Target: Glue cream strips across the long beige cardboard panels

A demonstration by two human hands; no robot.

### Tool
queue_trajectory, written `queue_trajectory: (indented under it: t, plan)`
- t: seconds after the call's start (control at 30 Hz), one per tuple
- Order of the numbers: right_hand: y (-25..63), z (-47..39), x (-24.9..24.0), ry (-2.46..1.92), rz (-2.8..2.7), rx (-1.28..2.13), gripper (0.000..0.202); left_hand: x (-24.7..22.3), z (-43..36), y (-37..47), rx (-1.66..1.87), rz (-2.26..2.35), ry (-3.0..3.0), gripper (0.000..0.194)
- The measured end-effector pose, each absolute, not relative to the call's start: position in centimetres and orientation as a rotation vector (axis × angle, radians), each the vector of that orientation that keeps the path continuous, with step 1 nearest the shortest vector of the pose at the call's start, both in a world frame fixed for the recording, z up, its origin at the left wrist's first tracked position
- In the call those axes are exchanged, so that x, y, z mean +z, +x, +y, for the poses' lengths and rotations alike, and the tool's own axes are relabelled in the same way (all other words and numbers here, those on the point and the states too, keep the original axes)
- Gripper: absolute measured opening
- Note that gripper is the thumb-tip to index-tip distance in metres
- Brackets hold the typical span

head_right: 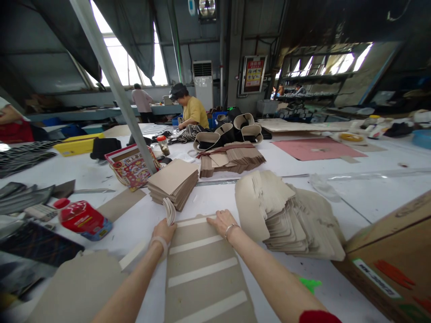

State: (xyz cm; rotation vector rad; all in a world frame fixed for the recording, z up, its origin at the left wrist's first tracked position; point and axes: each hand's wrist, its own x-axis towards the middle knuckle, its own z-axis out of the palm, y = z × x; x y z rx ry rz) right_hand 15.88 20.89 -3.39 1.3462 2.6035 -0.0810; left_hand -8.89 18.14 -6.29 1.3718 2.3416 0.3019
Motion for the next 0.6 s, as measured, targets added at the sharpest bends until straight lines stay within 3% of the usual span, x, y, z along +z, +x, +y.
queue_trajectory:
  t: [0.27, 0.43, 0.5, 0.6]
  plan:
    - [16.6, 20.7, -2.1, 1.749, 2.566, -0.333, 0.027, -3.7, 18.3, -10.0, 0.415, 2.137, 1.390, 0.019]
    - [15.1, 18.1, -0.6, 1.955, 2.593, -0.599, 0.033, 1.0, 15.8, -10.2, 0.579, 1.908, 1.351, 0.021]
    - [13.6, 15.9, 0.2, 1.917, 2.630, -0.883, 0.038, 3.2, 13.7, -9.3, 0.662, 1.782, 1.320, 0.028]
    - [10.6, 11.5, 2.1, 1.670, 2.611, -1.940, 0.054, 6.8, 10.5, -6.7, 0.802, 1.616, 1.283, 0.041]
